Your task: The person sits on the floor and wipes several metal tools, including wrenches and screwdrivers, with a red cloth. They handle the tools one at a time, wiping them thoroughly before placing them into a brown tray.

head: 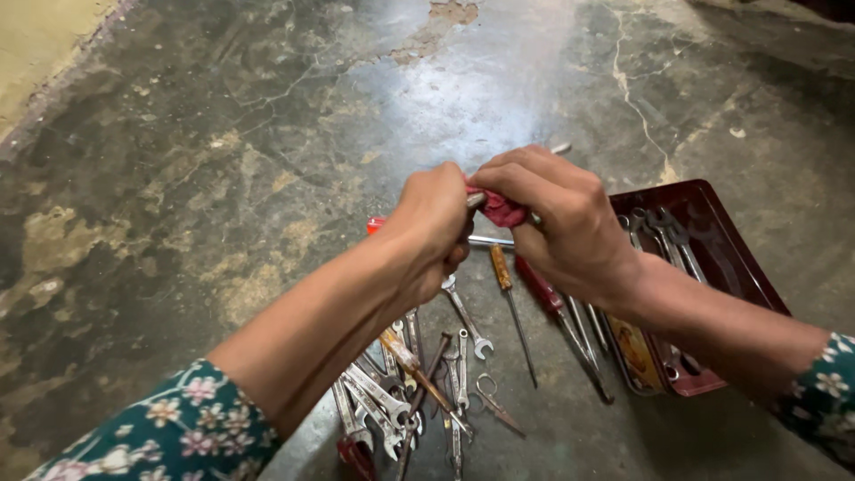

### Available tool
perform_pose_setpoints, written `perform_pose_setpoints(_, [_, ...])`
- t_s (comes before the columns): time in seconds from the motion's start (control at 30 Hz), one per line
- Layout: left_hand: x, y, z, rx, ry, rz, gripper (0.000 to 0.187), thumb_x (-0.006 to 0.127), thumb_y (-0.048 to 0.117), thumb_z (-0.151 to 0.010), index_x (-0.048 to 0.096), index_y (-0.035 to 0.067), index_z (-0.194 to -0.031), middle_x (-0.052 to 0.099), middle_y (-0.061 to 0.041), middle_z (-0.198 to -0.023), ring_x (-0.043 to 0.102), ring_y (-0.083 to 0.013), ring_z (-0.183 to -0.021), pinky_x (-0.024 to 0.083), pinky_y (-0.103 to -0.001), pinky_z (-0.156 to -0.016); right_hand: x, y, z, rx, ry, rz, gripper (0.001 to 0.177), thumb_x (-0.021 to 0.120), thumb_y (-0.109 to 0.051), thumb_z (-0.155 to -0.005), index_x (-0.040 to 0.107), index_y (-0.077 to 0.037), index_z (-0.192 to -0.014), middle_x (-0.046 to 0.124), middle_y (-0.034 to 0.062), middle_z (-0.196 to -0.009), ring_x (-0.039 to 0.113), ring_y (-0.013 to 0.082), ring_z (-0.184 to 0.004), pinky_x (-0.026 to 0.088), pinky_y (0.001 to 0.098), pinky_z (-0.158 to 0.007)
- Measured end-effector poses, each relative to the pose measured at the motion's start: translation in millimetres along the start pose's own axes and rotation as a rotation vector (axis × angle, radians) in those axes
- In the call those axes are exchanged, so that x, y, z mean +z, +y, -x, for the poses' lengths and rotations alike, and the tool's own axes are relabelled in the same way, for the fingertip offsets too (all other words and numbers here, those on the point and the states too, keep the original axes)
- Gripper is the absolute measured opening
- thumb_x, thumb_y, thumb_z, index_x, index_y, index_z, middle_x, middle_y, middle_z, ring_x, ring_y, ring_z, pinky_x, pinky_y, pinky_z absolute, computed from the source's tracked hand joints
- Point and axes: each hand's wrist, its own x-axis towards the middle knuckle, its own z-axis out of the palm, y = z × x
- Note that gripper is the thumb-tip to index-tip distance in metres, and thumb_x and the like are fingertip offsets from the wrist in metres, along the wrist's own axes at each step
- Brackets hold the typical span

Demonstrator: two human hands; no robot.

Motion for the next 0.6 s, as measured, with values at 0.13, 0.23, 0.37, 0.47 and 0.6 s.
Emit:
perform_pose_setpoints(0.13, [6, -3, 5, 0.013, -0.046, -0.076, 0.025, 0.037, 0.022, -0.094, 0.047, 0.009, -0.076, 0.037, -0.002, -0.057, 0.032, -0.0151, -0.044, 0.022, -0.037, -0.043, -4, 4, 1, -0.004, -0.031, 0.005, 0.029, 0.06, 0.013, -0.083, 0.066, 0.005, -0.11, 0.072, 0.0193, -0.108, 0.072, 0.03, -0.099, 0.061, 0.0384, -0.084])
perform_pose_setpoints(0.23, [9, -2, 7, -0.019, -0.004, -0.089, 0.026, 0.036, 0.022, -0.095, 0.048, 0.01, -0.076, 0.038, -0.002, -0.058, 0.032, -0.0149, -0.046, 0.024, -0.038, -0.046, 2, 22, 4, -0.011, -0.079, 0.016, 0.024, 0.059, 0.013, -0.087, 0.065, 0.004, -0.109, 0.072, 0.0177, -0.107, 0.072, 0.0282, -0.097, 0.062, 0.0373, -0.085])
perform_pose_setpoints(0.37, [13, 6, 8, 0.012, -0.02, -0.079, 0.023, 0.038, 0.018, -0.093, 0.044, 0.009, -0.073, 0.036, -0.002, -0.058, 0.028, -0.0152, -0.047, 0.023, -0.039, -0.047, 1, 54, 5, 0.068, -0.114, 0.11, 0.017, 0.059, 0.012, -0.096, 0.066, 0.002, -0.108, 0.072, 0.0173, -0.106, 0.071, 0.0268, -0.093, 0.062, 0.036, -0.083])
perform_pose_setpoints(0.47, [13, 13, 6, 0.02, -0.032, -0.076, 0.025, 0.039, 0.019, -0.094, 0.044, 0.009, -0.072, 0.037, -0.003, -0.058, 0.027, -0.0157, -0.047, 0.023, -0.039, -0.047, -5, 61, 3, 0.126, -0.113, 0.15, 0.025, 0.056, 0.014, -0.089, 0.067, 0.003, -0.108, 0.072, 0.0188, -0.105, 0.071, 0.0282, -0.093, 0.061, 0.0383, -0.083])
perform_pose_setpoints(0.6, [13, 17, 0, 0.035, -0.032, -0.028, 0.025, 0.037, 0.018, -0.093, 0.044, 0.009, -0.071, 0.039, -0.005, -0.058, 0.03, -0.0166, -0.046, 0.024, -0.039, -0.046, -13, 41, -1, 0.083, -0.055, 0.107, 0.033, 0.051, 0.018, -0.087, 0.068, 0.004, -0.112, 0.072, 0.0188, -0.108, 0.072, 0.028, -0.099, 0.061, 0.0393, -0.088])
